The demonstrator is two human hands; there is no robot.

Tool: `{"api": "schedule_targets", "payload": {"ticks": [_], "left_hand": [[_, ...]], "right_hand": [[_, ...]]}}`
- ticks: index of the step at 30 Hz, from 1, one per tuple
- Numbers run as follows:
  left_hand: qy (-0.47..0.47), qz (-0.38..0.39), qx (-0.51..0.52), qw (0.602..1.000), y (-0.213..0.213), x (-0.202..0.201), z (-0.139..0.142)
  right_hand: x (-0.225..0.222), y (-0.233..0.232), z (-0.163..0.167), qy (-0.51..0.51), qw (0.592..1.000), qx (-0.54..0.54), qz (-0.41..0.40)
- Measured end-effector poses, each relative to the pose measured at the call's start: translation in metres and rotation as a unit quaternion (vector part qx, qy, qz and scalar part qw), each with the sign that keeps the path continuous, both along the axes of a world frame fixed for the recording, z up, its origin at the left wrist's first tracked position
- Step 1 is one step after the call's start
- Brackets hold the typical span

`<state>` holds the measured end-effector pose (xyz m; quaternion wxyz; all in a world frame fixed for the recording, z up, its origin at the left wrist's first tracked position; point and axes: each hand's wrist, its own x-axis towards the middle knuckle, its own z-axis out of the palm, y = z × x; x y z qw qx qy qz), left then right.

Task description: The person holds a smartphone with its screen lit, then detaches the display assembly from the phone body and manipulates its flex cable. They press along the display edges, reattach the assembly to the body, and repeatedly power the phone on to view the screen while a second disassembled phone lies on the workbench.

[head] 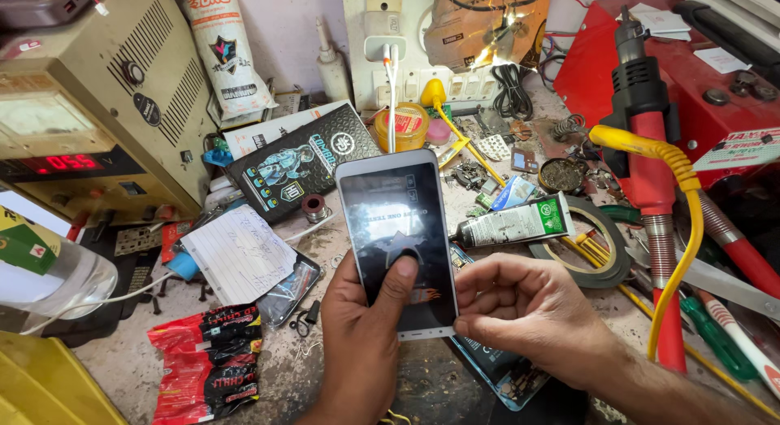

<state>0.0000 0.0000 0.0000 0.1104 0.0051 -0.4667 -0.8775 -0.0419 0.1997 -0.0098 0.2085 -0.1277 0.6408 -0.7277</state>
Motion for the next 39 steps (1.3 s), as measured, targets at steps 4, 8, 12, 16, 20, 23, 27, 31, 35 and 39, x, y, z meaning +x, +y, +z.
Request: {"api": "schedule_targets", "payload": {"ticks": [4, 8, 12, 16, 20, 23, 27, 31, 35, 39], "left_hand": [[-0.026, 0.004, 0.046, 0.999, -0.002, -0.004, 0.005], [-0.003, -0.018, -0.012, 1.0, -0.004, 0.0, 0.009], [-0.059, -0.026, -0.075, 0.995, -0.005, -0.002, 0.013], [-0.068, -0.038, -0.048, 0.996, -0.004, -0.002, 0.016], [-0.058, -0.056, -0.013, 0.997, -0.005, -0.001, 0.017], [-0.051, -0.057, -0.004, 0.997, -0.005, 0.0, 0.016], [-0.024, -0.055, -0.012, 0.998, -0.002, 0.001, 0.013], [-0.045, -0.035, -0.037, 0.998, 0.003, 0.001, 0.01], [-0.057, -0.051, -0.075, 0.994, 0.007, 0.005, 0.007], [-0.076, -0.095, -0.067, 0.99, 0.01, 0.008, 0.004]], "right_hand": [[0.004, -0.002, -0.002, -0.018, 0.999, 0.032, -0.026], [0.007, -0.001, 0.002, 0.019, 0.997, 0.05, -0.055], [0.008, -0.001, 0.009, 0.048, 0.996, 0.045, -0.062], [0.011, -0.003, 0.014, 0.081, 0.994, 0.033, -0.064], [0.008, -0.001, 0.018, 0.063, 0.997, 0.018, -0.047], [0.006, 0.002, 0.019, 0.052, 0.998, -0.009, -0.026], [0.003, 0.001, 0.011, 0.017, 0.999, -0.022, -0.031], [0.0, 0.003, 0.007, 0.024, 0.999, 0.02, -0.044], [-0.004, 0.004, 0.007, 0.021, 0.997, 0.047, -0.05], [-0.004, 0.005, 0.008, 0.013, 0.997, 0.058, -0.044]]}}
